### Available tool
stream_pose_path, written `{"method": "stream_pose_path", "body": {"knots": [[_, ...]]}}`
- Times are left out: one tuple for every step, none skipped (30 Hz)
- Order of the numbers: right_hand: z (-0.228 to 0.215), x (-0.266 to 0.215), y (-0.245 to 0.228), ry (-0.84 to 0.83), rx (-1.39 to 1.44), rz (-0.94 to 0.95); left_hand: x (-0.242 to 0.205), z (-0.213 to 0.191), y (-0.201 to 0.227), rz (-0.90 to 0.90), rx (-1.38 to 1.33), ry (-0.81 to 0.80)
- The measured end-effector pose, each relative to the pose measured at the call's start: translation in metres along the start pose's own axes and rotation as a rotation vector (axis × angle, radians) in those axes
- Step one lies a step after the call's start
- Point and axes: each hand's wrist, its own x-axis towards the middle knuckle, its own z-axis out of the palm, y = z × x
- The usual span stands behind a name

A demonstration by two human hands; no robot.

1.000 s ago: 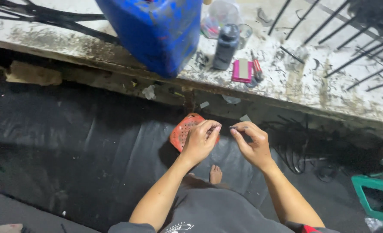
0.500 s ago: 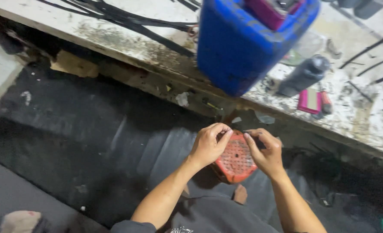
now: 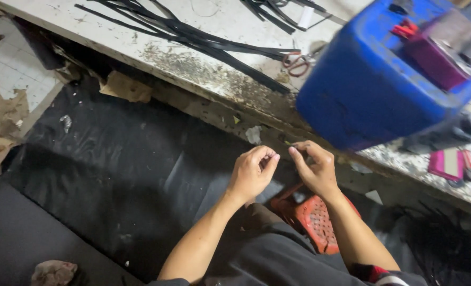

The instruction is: The person picks up black rubber strips, bends them into a curved shape, and secures them with colorful clothespins on a drying rack. They then use a small roller tool on a blue container to smooth or flatten the strips before repeating the process.

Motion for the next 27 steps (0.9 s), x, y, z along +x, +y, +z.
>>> {"method": "stream_pose_path", "body": {"knots": [[0.011, 0.013, 0.007, -0.003, 0.007, 0.002, 0.013, -0.008, -0.007, -0.006, 0.006, 0.002], [0.023, 0.028, 0.014, -0.007, 0.013, 0.009, 0.027, -0.015, -0.014, -0.012, 0.011, 0.007], [0.034, 0.042, 0.022, -0.011, 0.019, 0.016, 0.041, -0.022, -0.022, -0.019, 0.016, 0.012], [0.044, 0.057, 0.03, -0.015, 0.027, 0.017, 0.056, -0.027, -0.032, -0.025, 0.023, 0.014], [0.053, 0.073, 0.039, -0.009, 0.032, 0.031, 0.072, -0.032, -0.042, -0.023, 0.046, 0.039], [0.062, 0.09, 0.048, -0.002, 0.037, 0.049, 0.091, -0.036, -0.052, -0.024, 0.07, 0.06], [0.07, 0.1, 0.068, -0.005, 0.046, 0.054, 0.106, -0.038, -0.061, -0.031, 0.077, 0.059], [0.078, 0.113, 0.086, -0.016, 0.043, 0.074, 0.123, -0.041, -0.069, -0.046, 0.067, 0.073], [0.087, 0.125, 0.103, -0.026, 0.041, 0.095, 0.14, -0.046, -0.076, -0.06, 0.058, 0.087], [0.092, 0.142, 0.108, -0.031, 0.042, 0.099, 0.156, -0.051, -0.082, -0.066, 0.057, 0.088], [0.098, 0.157, 0.112, -0.054, 0.029, 0.137, 0.172, -0.057, -0.089, -0.085, 0.06, 0.12], [0.105, 0.173, 0.116, -0.075, 0.017, 0.175, 0.187, -0.064, -0.096, -0.102, 0.064, 0.152], [0.116, 0.19, 0.126, -0.078, 0.02, 0.179, 0.203, -0.068, -0.106, -0.107, 0.066, 0.151], [0.124, 0.201, 0.134, -0.092, 0.015, 0.199, 0.215, -0.07, -0.116, -0.138, 0.058, 0.179], [0.133, 0.212, 0.143, -0.106, 0.011, 0.218, 0.227, -0.072, -0.125, -0.168, 0.051, 0.207], [0.14, 0.223, 0.149, -0.105, 0.005, 0.223, 0.239, -0.073, -0.137, -0.17, 0.046, 0.203], [0.148, 0.234, 0.154, -0.11, -0.015, 0.219, 0.251, -0.074, -0.149, -0.175, 0.062, 0.211], [0.156, 0.244, 0.157, -0.111, -0.033, 0.219, 0.262, -0.077, -0.16, -0.179, 0.08, 0.215], [0.166, 0.253, 0.167, -0.107, -0.038, 0.227, 0.274, -0.078, -0.169, -0.18, 0.076, 0.206], [0.174, 0.259, 0.179, -0.112, -0.053, 0.223, 0.285, -0.078, -0.18, -0.147, 0.101, 0.222], [0.184, 0.264, 0.19, -0.118, -0.067, 0.219, 0.295, -0.078, -0.191, -0.114, 0.125, 0.239], [0.195, 0.269, 0.211, -0.106, -0.077, 0.232, 0.305, -0.08, -0.196, -0.112, 0.117, 0.22], [0.206, 0.273, 0.231, -0.107, -0.119, 0.242, 0.314, -0.083, -0.201, -0.136, 0.135, 0.191], [0.217, 0.273, 0.249, -0.106, -0.16, 0.259, 0.32, -0.086, -0.206, -0.162, 0.154, 0.155], [0.225, 0.274, 0.261, -0.092, -0.17, 0.28, 0.326, -0.088, -0.211, -0.16, 0.146, 0.129], [0.232, 0.28, 0.274, -0.092, -0.274, 0.274, 0.336, -0.09, -0.215, -0.161, 0.127, 0.107], [0.238, 0.287, 0.287, -0.095, -0.377, 0.27, 0.347, -0.092, -0.219, -0.161, 0.109, 0.085]]}}
